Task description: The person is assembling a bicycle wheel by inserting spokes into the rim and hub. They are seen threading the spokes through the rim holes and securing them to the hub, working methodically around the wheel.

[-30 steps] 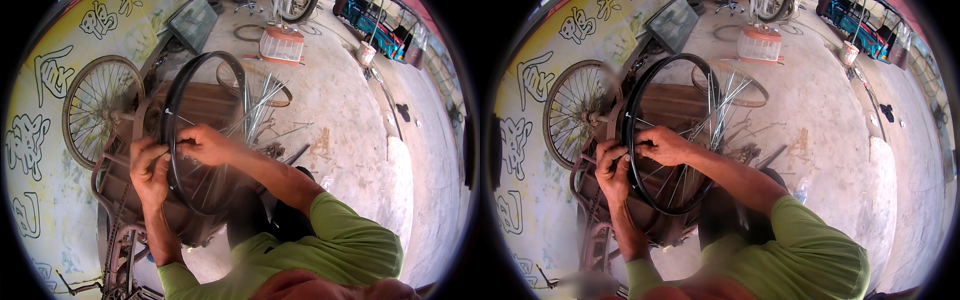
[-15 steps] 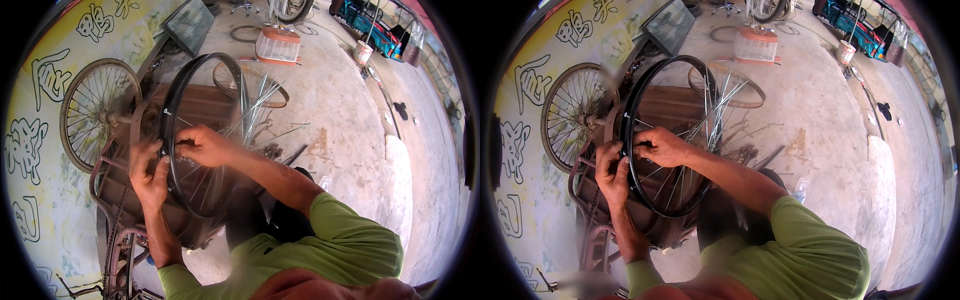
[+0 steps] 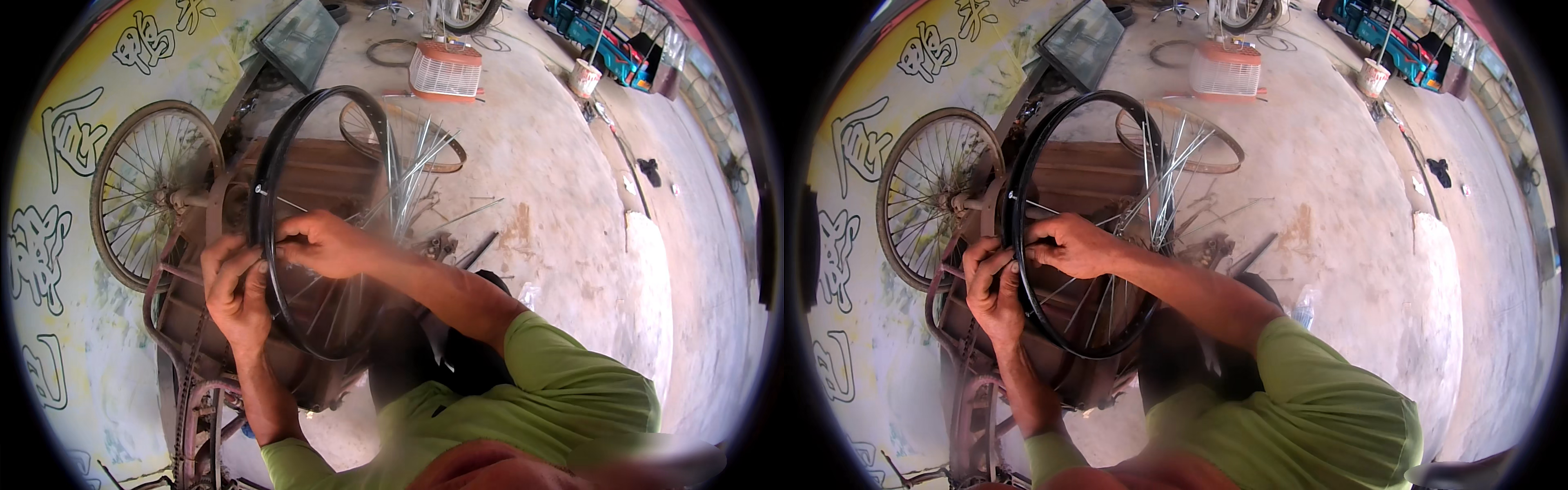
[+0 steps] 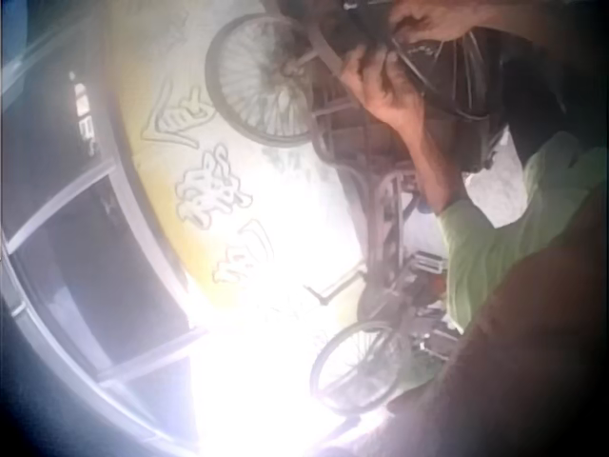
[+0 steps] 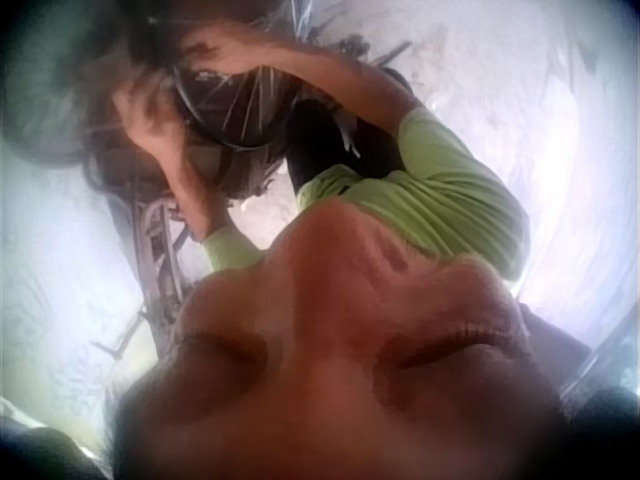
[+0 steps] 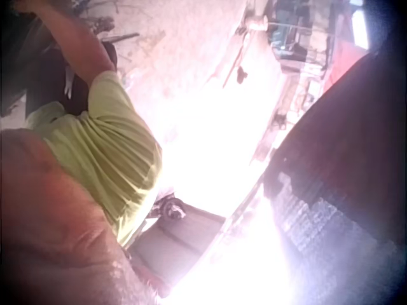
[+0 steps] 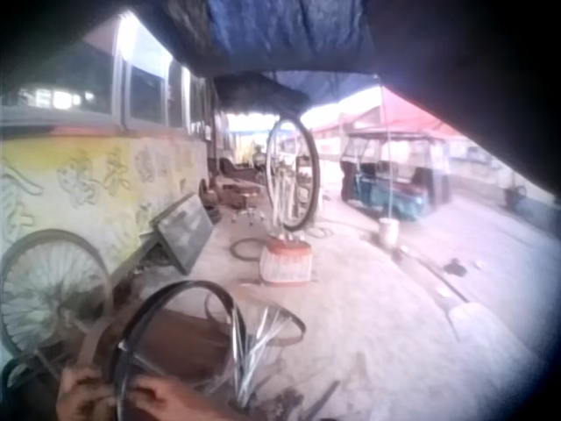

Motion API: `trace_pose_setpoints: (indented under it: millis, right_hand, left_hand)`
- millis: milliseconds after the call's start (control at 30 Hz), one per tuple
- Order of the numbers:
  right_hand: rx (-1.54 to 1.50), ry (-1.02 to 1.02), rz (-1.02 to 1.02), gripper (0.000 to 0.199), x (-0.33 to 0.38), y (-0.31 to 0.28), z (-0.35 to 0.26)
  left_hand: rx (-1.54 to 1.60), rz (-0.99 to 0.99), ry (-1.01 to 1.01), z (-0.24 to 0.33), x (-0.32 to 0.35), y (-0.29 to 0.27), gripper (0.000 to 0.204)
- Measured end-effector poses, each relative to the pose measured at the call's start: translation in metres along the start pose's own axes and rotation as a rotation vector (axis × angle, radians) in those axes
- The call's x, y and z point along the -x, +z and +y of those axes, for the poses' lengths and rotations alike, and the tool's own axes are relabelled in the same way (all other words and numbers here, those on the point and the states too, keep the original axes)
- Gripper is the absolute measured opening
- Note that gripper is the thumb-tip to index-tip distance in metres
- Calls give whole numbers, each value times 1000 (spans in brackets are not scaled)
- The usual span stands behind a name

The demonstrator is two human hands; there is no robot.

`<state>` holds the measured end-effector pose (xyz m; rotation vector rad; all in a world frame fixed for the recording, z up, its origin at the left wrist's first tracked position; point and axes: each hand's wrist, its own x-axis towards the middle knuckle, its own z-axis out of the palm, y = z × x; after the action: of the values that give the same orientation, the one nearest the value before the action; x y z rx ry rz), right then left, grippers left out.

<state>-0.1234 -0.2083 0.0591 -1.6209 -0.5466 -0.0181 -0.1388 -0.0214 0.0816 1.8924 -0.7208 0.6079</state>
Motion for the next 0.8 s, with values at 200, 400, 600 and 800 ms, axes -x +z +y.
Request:
trace_pose_setpoints:
  millis: [200, 400, 600, 800]
  right_hand:
    - [-2, -25, 13, 18, -2, 1, 6]
    - [-25, -5, 39, 18, -2, 3, 3]
    - [51, 4, 43, 20, -1, 0, -2]
    - [10, 2, 30, 19, -2, 3, 4]
  left_hand:
    - [-13, 14, 33, -3, 0, 2, 14]
    - [-20, -1, 53, -3, -2, 0, 20]
    - [-261, -3, 140, -2, -4, -4, 18]
    - [-43, 16, 54, -4, -2, -1, 18]
